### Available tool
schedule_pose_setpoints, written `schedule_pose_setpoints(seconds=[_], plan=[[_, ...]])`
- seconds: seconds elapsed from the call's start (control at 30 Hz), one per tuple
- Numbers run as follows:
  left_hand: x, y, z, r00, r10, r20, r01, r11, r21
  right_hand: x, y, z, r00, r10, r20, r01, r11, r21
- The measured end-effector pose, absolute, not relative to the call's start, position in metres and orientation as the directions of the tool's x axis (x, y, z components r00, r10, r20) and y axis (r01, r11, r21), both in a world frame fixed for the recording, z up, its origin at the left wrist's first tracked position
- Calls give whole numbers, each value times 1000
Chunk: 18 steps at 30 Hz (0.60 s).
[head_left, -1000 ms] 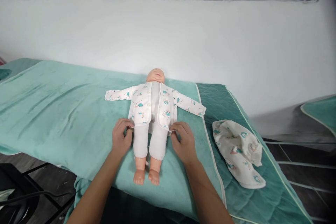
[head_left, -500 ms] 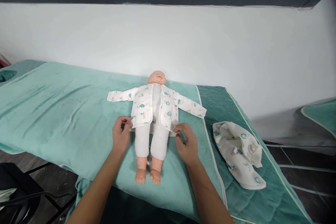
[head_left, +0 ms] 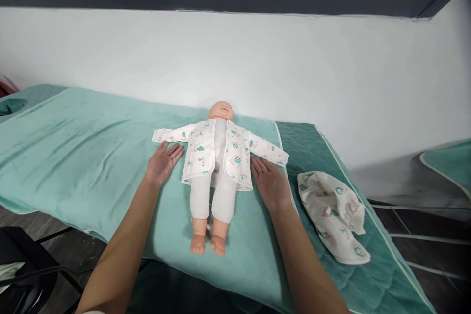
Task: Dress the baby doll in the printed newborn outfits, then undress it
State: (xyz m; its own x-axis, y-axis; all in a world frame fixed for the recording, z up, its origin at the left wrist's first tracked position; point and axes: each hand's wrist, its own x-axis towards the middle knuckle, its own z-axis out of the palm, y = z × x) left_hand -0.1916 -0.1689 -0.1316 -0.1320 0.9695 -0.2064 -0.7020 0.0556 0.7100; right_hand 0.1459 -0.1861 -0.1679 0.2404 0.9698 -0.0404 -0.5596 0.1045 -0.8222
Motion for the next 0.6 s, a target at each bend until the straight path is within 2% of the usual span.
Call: schedule_pose_setpoints(seconds=[0.13,0.23,0.37,0.6], plan=[[-206,-156,-131,-81,973,-214,-773,75,630,154,-168,-156,110,967,-230,-740,-75,-668],[-208,-150,-132,-135,975,-178,-780,6,625,154,-155,-148,136,958,-253,-811,-39,-584],[-205,-148,-135,-239,955,-173,-738,-63,672,155,-139,-144,166,952,-258,-824,-10,-566],[-198,-151,-135,-318,931,-178,-679,-93,729,160,-115,-152,276,938,-209,-759,79,-647]])
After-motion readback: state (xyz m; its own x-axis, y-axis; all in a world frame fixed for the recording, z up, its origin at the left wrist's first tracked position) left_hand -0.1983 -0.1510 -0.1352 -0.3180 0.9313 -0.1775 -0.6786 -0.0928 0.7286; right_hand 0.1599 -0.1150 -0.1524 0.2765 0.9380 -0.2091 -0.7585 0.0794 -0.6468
